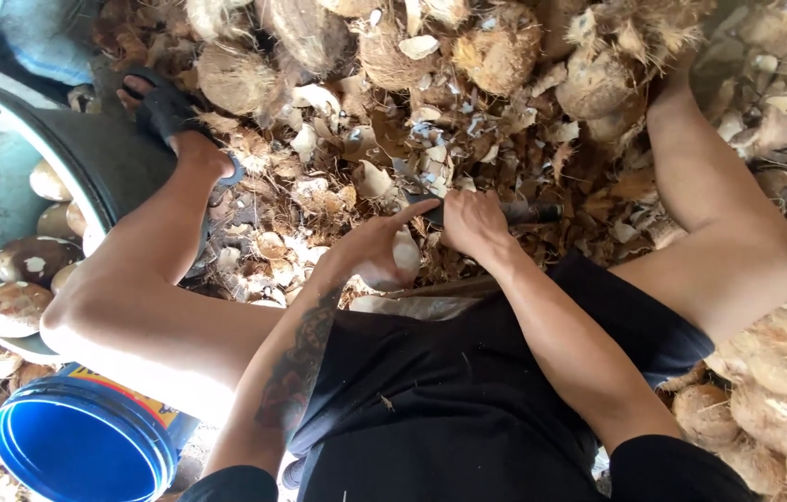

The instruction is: The person sits on the ground and uses a machete to peel the husk off a coconut. After finishing one, they place it in a nearby bucket and pick up another coconut to continue the process.

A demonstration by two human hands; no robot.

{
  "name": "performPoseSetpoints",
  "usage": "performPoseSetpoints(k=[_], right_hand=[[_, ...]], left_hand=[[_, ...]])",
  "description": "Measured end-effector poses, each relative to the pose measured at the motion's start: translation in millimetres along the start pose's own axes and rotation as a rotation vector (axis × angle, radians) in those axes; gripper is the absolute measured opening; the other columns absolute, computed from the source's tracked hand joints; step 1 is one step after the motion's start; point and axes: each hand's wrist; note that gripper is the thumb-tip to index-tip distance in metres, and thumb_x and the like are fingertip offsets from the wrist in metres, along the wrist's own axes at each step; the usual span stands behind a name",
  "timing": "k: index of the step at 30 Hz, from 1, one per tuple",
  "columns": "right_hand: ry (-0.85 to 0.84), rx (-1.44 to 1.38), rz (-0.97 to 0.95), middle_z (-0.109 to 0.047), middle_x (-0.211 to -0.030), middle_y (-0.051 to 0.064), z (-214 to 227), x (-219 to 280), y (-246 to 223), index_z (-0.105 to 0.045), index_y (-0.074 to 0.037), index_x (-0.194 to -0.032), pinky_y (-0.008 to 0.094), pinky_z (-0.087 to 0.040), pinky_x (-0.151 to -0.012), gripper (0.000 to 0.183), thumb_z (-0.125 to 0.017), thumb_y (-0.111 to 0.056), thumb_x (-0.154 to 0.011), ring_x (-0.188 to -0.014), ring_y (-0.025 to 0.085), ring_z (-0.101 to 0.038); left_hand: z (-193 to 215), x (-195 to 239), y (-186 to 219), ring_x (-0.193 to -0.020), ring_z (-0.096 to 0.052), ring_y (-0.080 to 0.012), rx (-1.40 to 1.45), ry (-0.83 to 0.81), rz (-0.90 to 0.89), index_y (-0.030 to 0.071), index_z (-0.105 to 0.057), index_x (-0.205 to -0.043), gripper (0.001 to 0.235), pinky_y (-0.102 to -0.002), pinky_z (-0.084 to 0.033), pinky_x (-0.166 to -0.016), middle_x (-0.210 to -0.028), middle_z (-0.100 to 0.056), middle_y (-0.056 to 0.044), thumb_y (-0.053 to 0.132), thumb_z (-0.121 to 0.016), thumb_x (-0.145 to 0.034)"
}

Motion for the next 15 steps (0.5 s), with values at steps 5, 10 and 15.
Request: performPoseSetpoints(k=[5,10,15], right_hand=[[-0.078,0.017,-0.043,-0.071,-0.092,0.027,39,15,-10,-0.070,0.008,-0.108,0.054,-0.046,-0.090,0.035,-0.063,-0.016,-0.083,-0.091,0.047,-0.073],[-0.107,0.090,-0.018,-0.072,-0.095,0.026,46,30,-18,-0.071,0.009,-0.116,0.051,-0.046,-0.093,0.040,-0.064,-0.012,-0.083,-0.097,0.044,-0.074],[-0.098,-0.112,-0.071,-0.073,-0.089,0.025,85,51,-35,-0.073,0.008,-0.105,0.052,-0.048,-0.088,0.036,-0.069,-0.021,-0.084,-0.091,0.045,-0.075]], left_hand=[[14,2,4,-0.130,-0.061,-0.0518,-0.063,0.019,0.006,0.037,-0.012,-0.171,0.133,-0.062,-0.045,-0.118,-0.139,-0.064,-0.034,0.007,-0.095,-0.072],[17,-10,-21,-0.132,-0.059,-0.0549,-0.002,0.102,0.057,0.036,-0.015,-0.171,0.135,-0.063,-0.046,-0.117,-0.141,-0.063,-0.034,0.013,-0.099,-0.067],[21,-22,-79,-0.139,-0.050,-0.0579,0.207,0.265,0.185,0.034,-0.001,-0.171,0.149,-0.068,-0.042,-0.116,-0.155,-0.048,-0.036,0.033,-0.103,-0.062]])
Point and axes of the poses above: each hand's wrist, its own x-axis away from the middle knuckle, its own z-axis out of the back of the hand, y = z × x
